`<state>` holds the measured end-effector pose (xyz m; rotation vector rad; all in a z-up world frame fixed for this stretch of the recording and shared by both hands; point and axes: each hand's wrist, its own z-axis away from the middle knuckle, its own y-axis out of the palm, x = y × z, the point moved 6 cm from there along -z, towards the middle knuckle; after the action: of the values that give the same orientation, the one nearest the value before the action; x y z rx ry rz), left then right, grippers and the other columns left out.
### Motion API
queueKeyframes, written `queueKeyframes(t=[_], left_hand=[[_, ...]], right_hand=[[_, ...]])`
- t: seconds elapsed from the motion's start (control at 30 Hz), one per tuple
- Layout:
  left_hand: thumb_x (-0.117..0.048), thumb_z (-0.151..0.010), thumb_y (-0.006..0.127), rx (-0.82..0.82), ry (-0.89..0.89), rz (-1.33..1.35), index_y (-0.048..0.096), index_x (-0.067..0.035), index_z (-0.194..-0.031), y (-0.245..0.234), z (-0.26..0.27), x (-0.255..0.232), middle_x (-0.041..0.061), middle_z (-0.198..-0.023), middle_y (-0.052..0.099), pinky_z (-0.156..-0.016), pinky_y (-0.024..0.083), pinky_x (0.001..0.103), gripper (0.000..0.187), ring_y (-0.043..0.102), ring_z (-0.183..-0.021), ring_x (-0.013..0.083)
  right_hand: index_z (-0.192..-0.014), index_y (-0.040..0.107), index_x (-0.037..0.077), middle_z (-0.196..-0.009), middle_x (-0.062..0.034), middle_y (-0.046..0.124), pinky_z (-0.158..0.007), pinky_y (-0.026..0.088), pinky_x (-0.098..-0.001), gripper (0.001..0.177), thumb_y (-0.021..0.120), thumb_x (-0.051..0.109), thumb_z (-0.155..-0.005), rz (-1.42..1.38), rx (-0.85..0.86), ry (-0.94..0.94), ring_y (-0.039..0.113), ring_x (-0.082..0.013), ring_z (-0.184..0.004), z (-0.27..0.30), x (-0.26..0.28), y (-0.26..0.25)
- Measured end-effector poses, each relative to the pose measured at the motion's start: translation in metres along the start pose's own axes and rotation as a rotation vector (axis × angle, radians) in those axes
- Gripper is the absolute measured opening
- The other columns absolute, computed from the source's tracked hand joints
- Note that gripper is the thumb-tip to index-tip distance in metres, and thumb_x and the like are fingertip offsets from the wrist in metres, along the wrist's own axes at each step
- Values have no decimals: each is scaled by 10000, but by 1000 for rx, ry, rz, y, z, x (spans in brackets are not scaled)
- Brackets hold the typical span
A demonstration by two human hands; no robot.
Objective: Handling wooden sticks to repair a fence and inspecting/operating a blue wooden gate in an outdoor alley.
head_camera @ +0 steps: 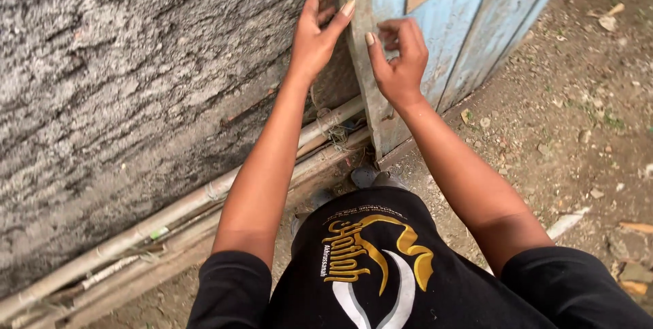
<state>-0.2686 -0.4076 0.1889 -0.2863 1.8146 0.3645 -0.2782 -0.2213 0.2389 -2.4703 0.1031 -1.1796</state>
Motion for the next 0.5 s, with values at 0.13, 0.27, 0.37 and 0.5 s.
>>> queueKeyframes(t=[0.13, 0.27, 0.37, 0.5], left_hand=[[-303, -947, 807, 76, 76, 77, 547, 7, -1317, 26, -22, -11, 137, -1240, 709, -994, 564, 348, 548, 698, -1138, 214], [-263, -920, 806, 38, 131, 1, 561, 16, -1285, 34, -30, 2, 134, -1153, 722, -918, 579, 349, 521, 696, -1042, 211], [-233, -983, 763, 15, 154, 54, 584, 20, -1297, 29, -31, -3, 145, -1173, 729, -955, 563, 348, 441, 683, -1065, 204], [-220, -982, 760, 81, 88, 34, 554, 19, -1281, 27, -31, -4, 136, -1191, 724, -953, 548, 330, 435, 687, -1079, 192]], right_hand=[[-1396, 501, 39, -1422, -171, 495, -1055, 486, -413, 652, 878, 260, -912, 227, -61, 23, 538, -316, -1295, -1, -6, -6], [-1556, 313, 45, -1585, -244, 328, -1223, 358, -491, 1017, 942, 387, -835, 359, -88, 50, 383, -433, -1466, 15, -39, 11], [-1602, 155, 33, -1619, -322, 202, -1221, 292, -529, 1273, 977, 484, -742, 411, -49, 162, 276, -505, -1498, 19, -55, 23], [-1600, 8, 69, -1627, -349, 135, -1133, 365, -533, 1458, 994, 542, -635, 448, 41, 367, 318, -525, -1445, 23, -69, 35]])
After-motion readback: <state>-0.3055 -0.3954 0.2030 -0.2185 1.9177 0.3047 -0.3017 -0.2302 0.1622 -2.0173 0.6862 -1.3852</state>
